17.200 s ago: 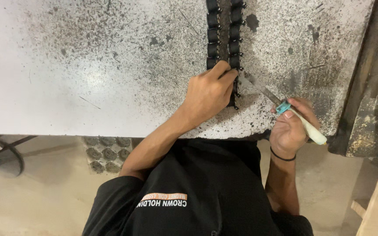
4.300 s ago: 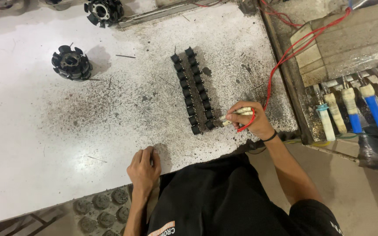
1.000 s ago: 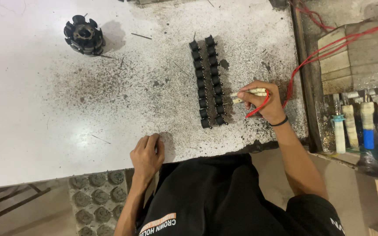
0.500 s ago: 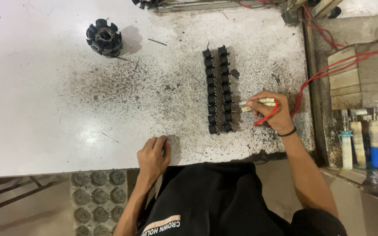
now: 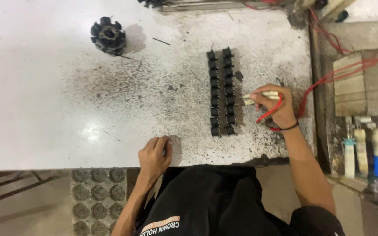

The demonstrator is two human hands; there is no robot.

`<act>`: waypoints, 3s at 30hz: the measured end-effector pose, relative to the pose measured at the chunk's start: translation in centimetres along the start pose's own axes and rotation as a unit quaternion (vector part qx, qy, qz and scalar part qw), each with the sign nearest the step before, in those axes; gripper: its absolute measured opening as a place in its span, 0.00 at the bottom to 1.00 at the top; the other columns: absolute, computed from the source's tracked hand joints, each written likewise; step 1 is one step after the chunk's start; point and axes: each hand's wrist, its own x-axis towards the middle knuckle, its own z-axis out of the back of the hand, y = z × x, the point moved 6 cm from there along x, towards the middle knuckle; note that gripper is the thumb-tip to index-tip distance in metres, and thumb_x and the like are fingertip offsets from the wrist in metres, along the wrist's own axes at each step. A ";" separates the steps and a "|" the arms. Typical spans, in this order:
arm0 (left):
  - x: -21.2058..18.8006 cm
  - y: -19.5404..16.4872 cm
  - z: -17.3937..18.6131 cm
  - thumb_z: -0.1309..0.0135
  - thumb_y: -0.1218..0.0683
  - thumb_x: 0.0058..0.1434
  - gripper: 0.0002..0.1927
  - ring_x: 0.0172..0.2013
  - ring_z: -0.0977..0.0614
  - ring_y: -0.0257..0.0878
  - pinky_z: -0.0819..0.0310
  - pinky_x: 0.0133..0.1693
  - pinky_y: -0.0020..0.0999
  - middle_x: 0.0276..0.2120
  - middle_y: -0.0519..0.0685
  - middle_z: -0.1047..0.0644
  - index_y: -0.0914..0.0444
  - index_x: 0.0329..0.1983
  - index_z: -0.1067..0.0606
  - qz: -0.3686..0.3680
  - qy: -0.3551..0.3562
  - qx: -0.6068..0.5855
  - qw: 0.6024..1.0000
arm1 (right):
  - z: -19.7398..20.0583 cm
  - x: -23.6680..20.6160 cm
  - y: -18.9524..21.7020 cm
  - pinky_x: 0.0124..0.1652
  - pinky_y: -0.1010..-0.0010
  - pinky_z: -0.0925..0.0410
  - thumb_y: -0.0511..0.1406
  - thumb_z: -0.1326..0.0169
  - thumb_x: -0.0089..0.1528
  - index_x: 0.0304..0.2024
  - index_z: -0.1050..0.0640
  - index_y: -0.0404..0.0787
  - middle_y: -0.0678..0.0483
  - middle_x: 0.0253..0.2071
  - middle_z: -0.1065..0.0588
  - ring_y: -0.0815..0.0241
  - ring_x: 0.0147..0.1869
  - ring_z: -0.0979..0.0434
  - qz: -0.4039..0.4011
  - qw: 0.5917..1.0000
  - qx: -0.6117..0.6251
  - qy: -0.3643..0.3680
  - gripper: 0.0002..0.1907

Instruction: The person solders small black components arranged in rows on a workbench, holding each part with one hand while applying a soldering iron with the other. Finished parts are set aside and placed into a molded tray, and the person continues soldering additional parts laid out on the bench.

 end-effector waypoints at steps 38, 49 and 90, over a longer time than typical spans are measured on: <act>-0.5 0.6 0.2 0.41 0.61 0.58 0.05 0.27 0.21 0.42 0.28 0.25 0.38 0.26 0.48 0.23 0.64 0.36 0.23 -0.014 -0.008 -0.011 1.000 | 0.9 -0.2 -1.1 0.30 0.76 0.29 0.27 0.37 0.62 0.42 0.19 0.30 0.49 0.33 0.21 0.65 0.31 0.23 -0.016 0.998 -0.058 -0.024 0.07; -0.6 0.7 0.1 0.41 0.60 0.59 0.04 0.27 0.20 0.43 0.28 0.25 0.38 0.26 0.48 0.24 0.63 0.36 0.24 -0.013 -0.004 -0.010 1.000 | 1.0 -0.3 -1.2 0.30 0.76 0.30 0.27 0.36 0.62 0.42 0.19 0.30 0.49 0.34 0.21 0.65 0.31 0.23 -0.030 0.997 -0.058 -0.028 0.08; -0.3 0.3 -0.1 0.41 0.61 0.58 0.04 0.27 0.21 0.45 0.28 0.26 0.39 0.26 0.49 0.24 0.63 0.37 0.23 -0.004 -0.004 -0.003 1.000 | 0.0 2.4 0.1 0.27 0.77 0.30 0.30 0.36 0.63 0.41 0.17 0.34 0.50 0.32 0.20 0.68 0.28 0.24 0.010 0.996 -0.087 -0.008 0.05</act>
